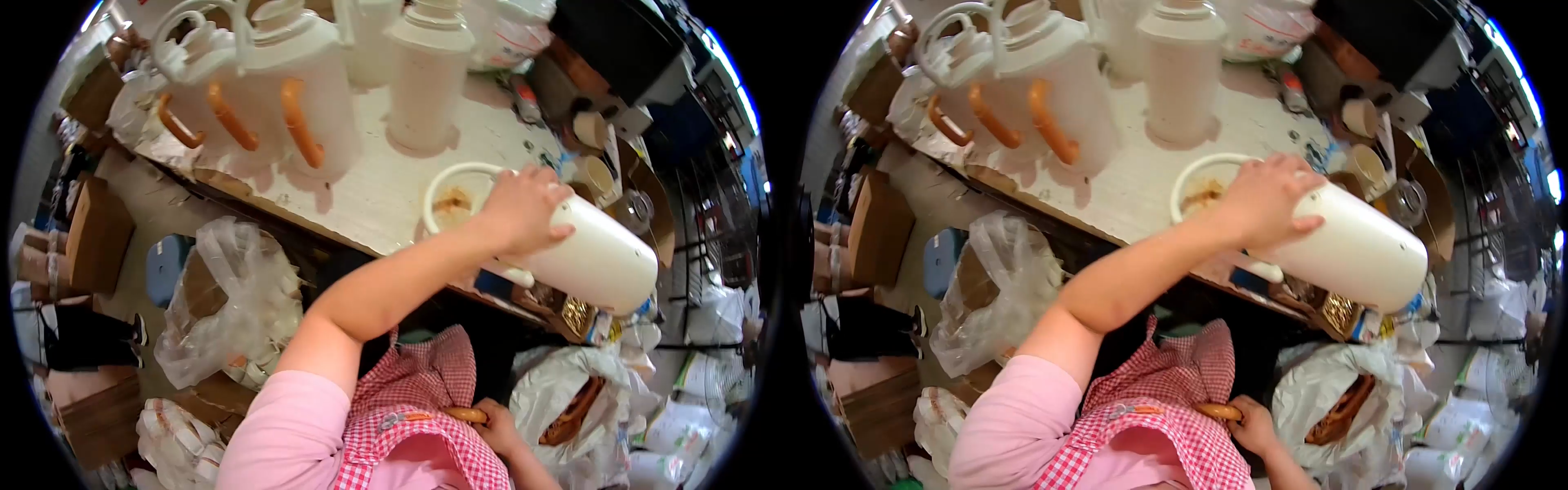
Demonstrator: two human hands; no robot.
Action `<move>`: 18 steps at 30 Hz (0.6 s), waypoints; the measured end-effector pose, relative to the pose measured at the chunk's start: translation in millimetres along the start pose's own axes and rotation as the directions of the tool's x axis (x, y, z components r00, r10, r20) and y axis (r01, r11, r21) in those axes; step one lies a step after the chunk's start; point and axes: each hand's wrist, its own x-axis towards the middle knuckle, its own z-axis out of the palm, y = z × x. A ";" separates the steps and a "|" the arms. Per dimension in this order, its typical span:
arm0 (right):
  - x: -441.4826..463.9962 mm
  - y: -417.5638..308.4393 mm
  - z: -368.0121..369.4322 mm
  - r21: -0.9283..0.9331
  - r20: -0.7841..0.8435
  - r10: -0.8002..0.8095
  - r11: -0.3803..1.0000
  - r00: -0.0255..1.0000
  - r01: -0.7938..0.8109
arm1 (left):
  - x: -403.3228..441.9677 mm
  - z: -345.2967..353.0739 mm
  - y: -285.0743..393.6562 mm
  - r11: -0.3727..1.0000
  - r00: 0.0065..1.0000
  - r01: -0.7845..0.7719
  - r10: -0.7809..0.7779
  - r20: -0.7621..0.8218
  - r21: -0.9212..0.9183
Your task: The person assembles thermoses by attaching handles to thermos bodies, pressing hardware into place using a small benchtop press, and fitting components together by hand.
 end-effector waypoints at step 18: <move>96.8 -235.0 -254.4 -0.180 -0.463 -0.135 0.982 0.876 0.056 | 7.1 5.8 -16.1 0.993 0.993 -0.115 0.115 0.002 -0.028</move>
